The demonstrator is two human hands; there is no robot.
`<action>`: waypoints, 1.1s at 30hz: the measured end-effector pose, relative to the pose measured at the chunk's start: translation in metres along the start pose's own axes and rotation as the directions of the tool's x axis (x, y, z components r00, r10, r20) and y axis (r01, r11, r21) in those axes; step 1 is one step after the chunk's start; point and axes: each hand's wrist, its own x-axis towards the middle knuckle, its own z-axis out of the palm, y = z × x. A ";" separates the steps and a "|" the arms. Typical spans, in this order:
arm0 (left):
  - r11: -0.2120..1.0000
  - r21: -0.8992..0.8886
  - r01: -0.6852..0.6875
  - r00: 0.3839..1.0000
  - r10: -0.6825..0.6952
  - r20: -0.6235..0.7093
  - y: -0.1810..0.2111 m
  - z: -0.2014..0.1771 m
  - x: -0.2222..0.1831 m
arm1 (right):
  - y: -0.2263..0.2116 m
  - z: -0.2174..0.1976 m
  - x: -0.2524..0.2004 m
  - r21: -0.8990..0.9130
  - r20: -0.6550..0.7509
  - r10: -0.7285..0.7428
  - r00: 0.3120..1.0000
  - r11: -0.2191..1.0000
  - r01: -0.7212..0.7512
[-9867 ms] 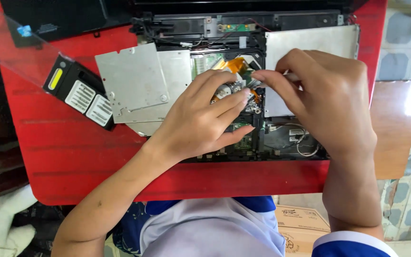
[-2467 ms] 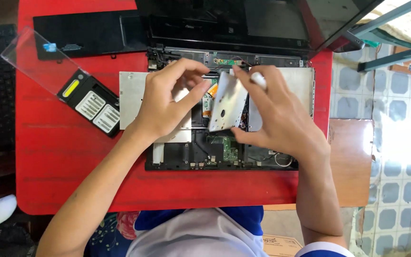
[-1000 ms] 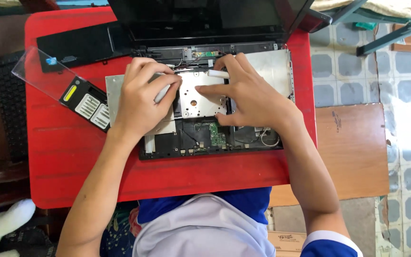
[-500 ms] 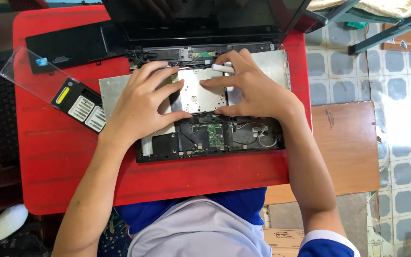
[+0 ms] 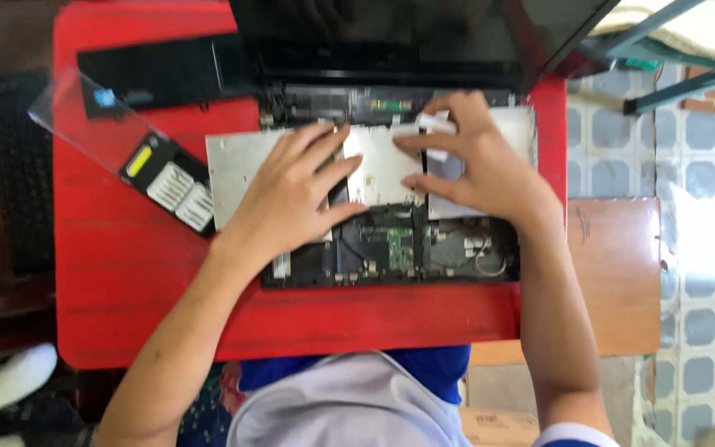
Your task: Reconnecting internal ribbon cables and installing a metal shield inside a disassembled laptop.
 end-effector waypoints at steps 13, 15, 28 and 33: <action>0.997 -0.060 0.058 0.998 -0.059 -0.013 0.004 -0.002 0.000 | 0.000 0.008 0.002 0.095 -0.034 0.013 0.999 0.995 -0.010; 0.993 -0.098 0.067 0.998 -0.069 -0.014 0.004 -0.003 0.000 | -0.001 0.007 0.001 0.091 -0.035 0.027 0.999 0.996 -0.023; 0.996 -0.043 0.074 0.997 -0.072 0.036 0.017 -0.015 0.010 | -0.005 -0.001 0.003 0.048 -0.052 0.056 0.997 0.997 -0.054; 0.997 -0.028 0.066 0.996 -0.064 0.065 0.019 -0.013 0.007 | -0.010 -0.003 0.000 -0.017 -0.055 0.022 0.998 1.000 -0.023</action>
